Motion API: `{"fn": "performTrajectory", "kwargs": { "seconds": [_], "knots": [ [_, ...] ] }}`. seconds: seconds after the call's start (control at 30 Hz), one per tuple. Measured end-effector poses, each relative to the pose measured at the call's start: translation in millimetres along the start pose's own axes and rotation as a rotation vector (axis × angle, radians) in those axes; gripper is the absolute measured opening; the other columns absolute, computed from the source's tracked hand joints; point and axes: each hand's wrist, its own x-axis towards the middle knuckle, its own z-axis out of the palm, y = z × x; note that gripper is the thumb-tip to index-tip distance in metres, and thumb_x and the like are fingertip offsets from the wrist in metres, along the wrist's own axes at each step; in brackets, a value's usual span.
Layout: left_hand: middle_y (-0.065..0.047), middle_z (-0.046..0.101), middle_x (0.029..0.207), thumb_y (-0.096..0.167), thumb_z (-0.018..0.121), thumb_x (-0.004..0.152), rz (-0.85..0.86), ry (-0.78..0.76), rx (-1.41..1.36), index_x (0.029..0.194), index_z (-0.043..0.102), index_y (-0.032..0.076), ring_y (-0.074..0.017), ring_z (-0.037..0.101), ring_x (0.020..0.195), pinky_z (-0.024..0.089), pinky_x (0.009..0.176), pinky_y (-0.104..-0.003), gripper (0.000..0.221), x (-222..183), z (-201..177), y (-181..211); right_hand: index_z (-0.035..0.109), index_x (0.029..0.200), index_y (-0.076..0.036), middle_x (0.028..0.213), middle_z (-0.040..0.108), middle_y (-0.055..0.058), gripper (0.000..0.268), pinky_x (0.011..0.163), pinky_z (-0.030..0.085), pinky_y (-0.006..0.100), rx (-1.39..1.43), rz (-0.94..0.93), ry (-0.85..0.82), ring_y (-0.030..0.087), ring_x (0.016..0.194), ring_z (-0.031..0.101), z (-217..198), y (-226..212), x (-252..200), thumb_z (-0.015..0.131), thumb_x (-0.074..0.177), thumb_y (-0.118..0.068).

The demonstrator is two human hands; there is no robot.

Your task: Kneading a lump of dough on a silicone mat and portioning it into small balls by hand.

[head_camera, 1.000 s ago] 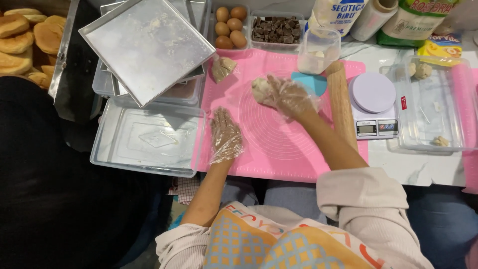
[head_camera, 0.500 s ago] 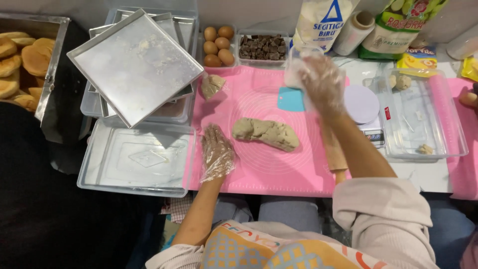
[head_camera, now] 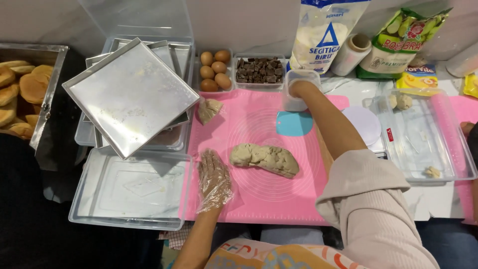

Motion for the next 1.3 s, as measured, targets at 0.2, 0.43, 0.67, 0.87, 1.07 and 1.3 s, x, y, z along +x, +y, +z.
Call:
{"fn": "performTrajectory", "kwargs": {
  "seconds": [0.2, 0.43, 0.67, 0.87, 1.07, 1.3],
  "knots": [
    [-0.019, 0.041, 0.127, 0.029, 0.046, 0.08, 0.05, 0.003, 0.015, 0.126, 0.038, -0.001, -0.0285, 0.036, 0.122, 0.031, 0.098, -0.042, 0.055, 1.6, -8.1, -0.5, 0.061, 0.099, 0.005, 0.1, 0.061, 0.021, 0.026, 0.085, 0.042, 0.044, 0.064, -0.089, 0.065, 0.034, 0.099, 0.056, -1.6, 2.6, 7.9, 0.053, 0.078, -0.008],
    [-0.02, 0.041, 0.127, 0.026, 0.047, 0.079, 0.047, 0.039, -0.039, 0.125, 0.038, -0.002, -0.0304, 0.037, 0.121, 0.031, 0.098, -0.043, 0.055, 1.0, -6.0, -0.5, 0.067, 0.089, -0.013, 0.088, 0.066, 0.005, 0.026, 0.079, 0.048, 0.034, -0.059, -0.083, 0.17, 0.023, 0.092, 0.061, -31.9, 17.0, -41.0, 0.062, 0.065, -0.021],
    [-0.029, 0.023, 0.133, 0.018, 0.036, 0.084, 0.109, -0.211, -0.119, 0.131, 0.015, -0.01, -0.0389, 0.02, 0.126, 0.017, 0.103, -0.049, 0.058, 3.0, -7.0, -7.0, 0.063, 0.083, -0.002, 0.088, 0.063, 0.008, 0.023, 0.074, 0.048, 0.029, 0.816, -0.037, 0.094, 0.018, 0.085, 0.057, -102.8, -23.3, -207.5, 0.048, 0.068, 0.006],
    [-0.02, 0.035, 0.132, 0.024, 0.049, 0.079, 0.013, -0.077, -0.14, 0.127, 0.034, -0.004, -0.0316, 0.031, 0.124, 0.026, 0.102, -0.044, 0.058, -1.2, -14.0, -0.7, 0.067, 0.086, -0.015, 0.088, 0.067, 0.004, 0.021, 0.087, 0.043, 0.035, 0.375, -0.522, 0.007, 0.024, 0.094, 0.059, -32.8, -45.0, -212.8, 0.063, 0.067, -0.022],
    [-0.019, 0.044, 0.124, 0.024, 0.053, 0.074, 0.07, 0.224, -0.082, 0.121, 0.044, -0.001, -0.0317, 0.042, 0.117, 0.039, 0.091, -0.044, 0.054, -3.9, 22.5, -7.6, 0.065, 0.096, -0.014, 0.087, 0.065, 0.005, 0.021, 0.083, 0.042, 0.038, 0.533, -0.464, 0.135, 0.028, 0.091, 0.059, -63.4, -86.6, -248.1, 0.055, 0.081, -0.025],
    [-0.018, 0.041, 0.128, 0.026, 0.052, 0.074, 0.047, 0.149, -0.101, 0.123, 0.042, -0.001, -0.0303, 0.037, 0.121, 0.035, 0.095, -0.043, 0.056, -5.5, 6.2, -2.6, 0.063, 0.099, -0.022, 0.095, 0.064, 0.002, 0.036, 0.084, 0.043, 0.038, 0.34, -0.223, 0.239, 0.028, 0.098, 0.056, -38.3, -45.4, -262.1, 0.05, 0.077, -0.047]
  ]
}}
